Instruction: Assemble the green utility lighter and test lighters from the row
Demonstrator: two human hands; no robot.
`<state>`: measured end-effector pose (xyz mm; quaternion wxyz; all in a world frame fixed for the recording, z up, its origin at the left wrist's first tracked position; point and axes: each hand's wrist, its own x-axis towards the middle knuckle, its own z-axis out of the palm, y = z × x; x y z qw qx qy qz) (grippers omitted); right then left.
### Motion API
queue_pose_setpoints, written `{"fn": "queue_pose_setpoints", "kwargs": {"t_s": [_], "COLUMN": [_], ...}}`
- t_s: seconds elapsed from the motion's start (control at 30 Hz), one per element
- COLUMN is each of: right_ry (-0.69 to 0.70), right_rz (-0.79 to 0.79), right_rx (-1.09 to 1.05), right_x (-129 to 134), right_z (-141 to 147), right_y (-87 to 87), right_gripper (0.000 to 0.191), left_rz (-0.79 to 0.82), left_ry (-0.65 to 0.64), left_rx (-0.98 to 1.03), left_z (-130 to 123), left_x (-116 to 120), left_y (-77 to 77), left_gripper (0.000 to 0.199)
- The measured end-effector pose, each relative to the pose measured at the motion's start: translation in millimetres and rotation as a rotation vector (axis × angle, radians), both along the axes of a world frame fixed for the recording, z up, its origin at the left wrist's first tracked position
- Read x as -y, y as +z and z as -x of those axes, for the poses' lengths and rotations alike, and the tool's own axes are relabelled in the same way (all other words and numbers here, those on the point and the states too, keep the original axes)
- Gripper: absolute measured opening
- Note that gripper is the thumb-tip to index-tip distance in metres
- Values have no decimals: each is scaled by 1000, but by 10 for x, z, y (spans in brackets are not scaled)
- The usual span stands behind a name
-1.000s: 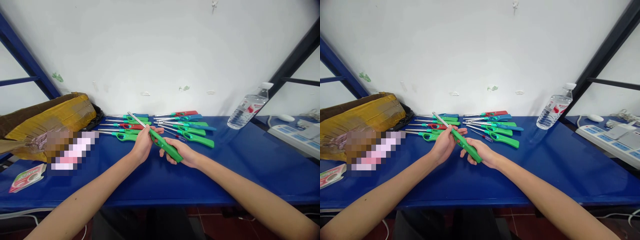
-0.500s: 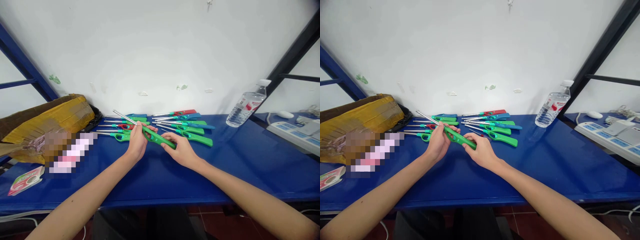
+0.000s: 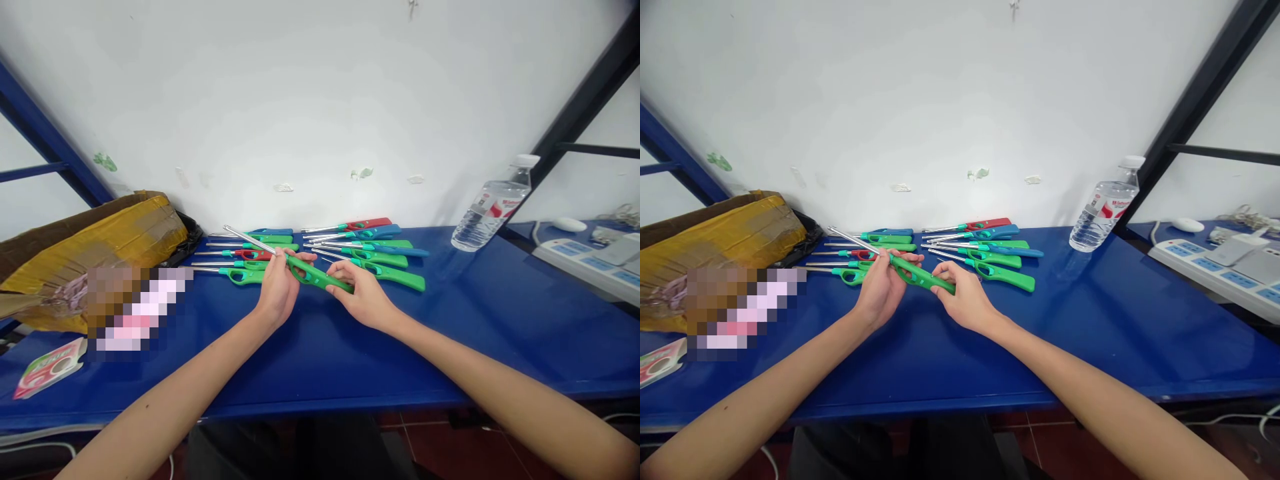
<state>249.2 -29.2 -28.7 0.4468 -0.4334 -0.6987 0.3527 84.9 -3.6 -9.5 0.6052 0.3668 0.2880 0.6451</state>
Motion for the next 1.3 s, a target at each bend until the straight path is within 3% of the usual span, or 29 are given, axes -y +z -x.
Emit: {"fn": "queue_pose_setpoints", "kwargs": {"t_s": [0.5,1.3], "right_ry": [3,-18], "right_rz": [-30,-52], "right_rx": [113,248], "right_x": [-60,4], "right_z": [-63,-59], "right_y": [-30,12], "right_gripper": [15,13], "left_rz": [87,60], "left_ry": [32,60], "left_rx": [14,-3], "left_z": [-48,-69], "left_x": [48,93], "left_y": [-69,-85], "left_gripper": [28,29]}}
